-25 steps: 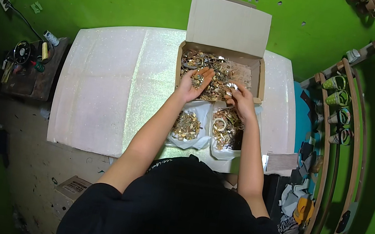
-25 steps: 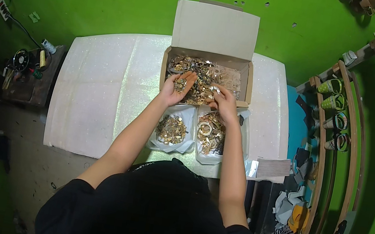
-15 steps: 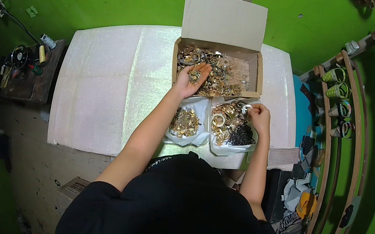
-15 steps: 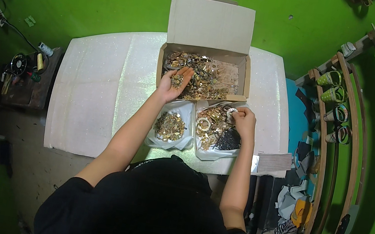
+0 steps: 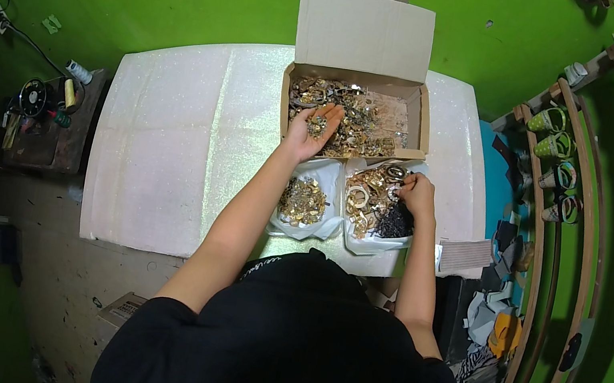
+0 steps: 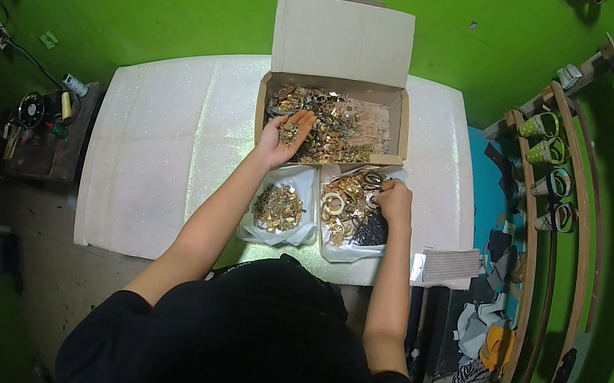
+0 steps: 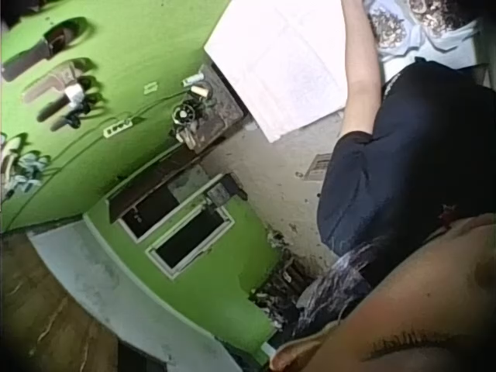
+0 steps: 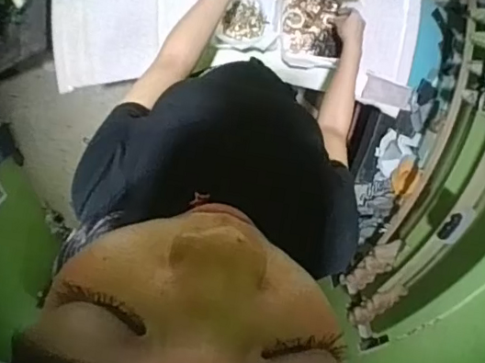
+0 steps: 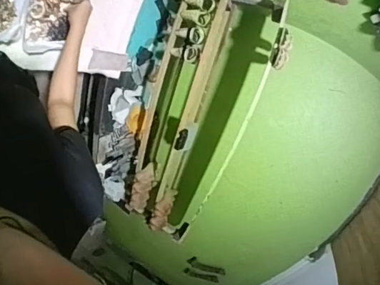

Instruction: Sort small decorative or functional metallic shoe components into separate bins.

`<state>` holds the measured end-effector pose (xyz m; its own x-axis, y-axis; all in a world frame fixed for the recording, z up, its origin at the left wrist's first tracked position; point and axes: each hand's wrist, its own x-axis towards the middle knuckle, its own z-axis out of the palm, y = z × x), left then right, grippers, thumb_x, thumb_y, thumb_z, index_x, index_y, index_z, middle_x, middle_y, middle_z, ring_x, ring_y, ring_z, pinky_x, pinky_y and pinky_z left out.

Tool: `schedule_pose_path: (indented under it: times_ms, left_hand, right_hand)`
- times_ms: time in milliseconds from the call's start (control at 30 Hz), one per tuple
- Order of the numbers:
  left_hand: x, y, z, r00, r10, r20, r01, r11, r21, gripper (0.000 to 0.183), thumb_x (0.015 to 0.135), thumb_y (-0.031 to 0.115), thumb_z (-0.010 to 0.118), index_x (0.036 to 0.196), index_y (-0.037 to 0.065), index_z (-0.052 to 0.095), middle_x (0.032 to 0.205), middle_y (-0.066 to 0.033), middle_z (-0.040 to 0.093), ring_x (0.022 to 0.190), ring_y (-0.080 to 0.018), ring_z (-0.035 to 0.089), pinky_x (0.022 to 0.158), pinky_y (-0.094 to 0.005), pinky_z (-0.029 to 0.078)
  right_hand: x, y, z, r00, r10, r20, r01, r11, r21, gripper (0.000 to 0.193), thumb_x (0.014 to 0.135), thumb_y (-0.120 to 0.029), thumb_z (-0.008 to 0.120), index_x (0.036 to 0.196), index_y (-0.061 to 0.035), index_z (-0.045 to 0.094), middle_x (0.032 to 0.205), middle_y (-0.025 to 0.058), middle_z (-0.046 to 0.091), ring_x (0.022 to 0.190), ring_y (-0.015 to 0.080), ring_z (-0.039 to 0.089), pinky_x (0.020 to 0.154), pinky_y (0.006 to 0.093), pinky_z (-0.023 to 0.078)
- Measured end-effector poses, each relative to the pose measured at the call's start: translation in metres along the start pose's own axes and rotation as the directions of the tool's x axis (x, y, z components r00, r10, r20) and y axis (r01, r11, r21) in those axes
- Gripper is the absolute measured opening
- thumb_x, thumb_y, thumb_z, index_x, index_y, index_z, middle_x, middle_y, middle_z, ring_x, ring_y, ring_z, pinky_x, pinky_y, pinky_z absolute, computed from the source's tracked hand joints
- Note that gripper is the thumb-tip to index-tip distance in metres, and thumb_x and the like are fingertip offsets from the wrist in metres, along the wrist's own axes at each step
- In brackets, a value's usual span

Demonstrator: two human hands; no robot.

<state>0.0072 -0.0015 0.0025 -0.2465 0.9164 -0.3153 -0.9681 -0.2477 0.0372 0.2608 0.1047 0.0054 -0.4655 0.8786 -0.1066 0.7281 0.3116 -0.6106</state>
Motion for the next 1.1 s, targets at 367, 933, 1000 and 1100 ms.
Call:
schedule_pose_path:
  times_ms: [367,933,1000,1100]
  left_hand:
    - [0.003,0.002,-0.002,0.999,-0.021,0.023,0.022,1.000,-0.016,0.033,0.087,0.018,0.026,0.102,-0.004,0.046,0.109,-0.0153,0.049,0.104,-0.0258,0.048,0.081,-0.0339,0.048]
    - [0.017,0.006,-0.026,0.992,0.039,-0.119,-0.022,0.989,0.144,0.017,0.084,0.024,0.040,0.087,0.008,0.047,0.081,-0.0058,0.051,0.075,-0.0155,0.051,0.063,-0.0279,0.045]
    - [0.013,0.003,-0.021,0.987,0.037,-0.155,-0.015,0.990,0.140,0.016,0.084,0.023,0.040,0.085,0.009,0.047,0.081,-0.0060,0.051,0.075,-0.0153,0.052,0.062,-0.0281,0.046]
    - [0.015,0.004,-0.022,0.993,0.002,-0.117,0.012,0.993,0.120,0.017,0.084,0.023,0.039,0.086,0.008,0.046,0.080,-0.0069,0.051,0.074,-0.0163,0.052,0.060,-0.0283,0.046]
  right_hand:
    - [-0.005,-0.004,0.012,0.947,-0.148,-0.286,0.162,0.986,0.027,0.012,0.066,-0.007,0.063,0.066,0.0026,0.055,0.061,0.0124,0.056,0.055,0.0208,0.054,0.054,0.0301,0.043]
    - [0.035,-0.164,0.062,0.732,-0.668,-0.132,0.668,0.742,-0.053,0.013,0.067,-0.008,0.058,0.079,-0.0095,0.061,0.080,0.0085,0.049,0.082,0.0254,0.048,0.071,0.0355,0.041]
    - [0.039,-0.163,0.062,0.734,-0.674,-0.083,0.662,0.738,-0.134,0.015,0.065,-0.007,0.060,0.080,-0.0104,0.062,0.081,0.0088,0.048,0.083,0.0259,0.047,0.072,0.0361,0.041]
    - [0.041,-0.160,0.059,0.727,-0.684,-0.060,0.673,0.727,-0.137,0.014,0.065,-0.007,0.060,0.079,-0.0102,0.061,0.080,0.0090,0.048,0.083,0.0262,0.047,0.072,0.0364,0.041]
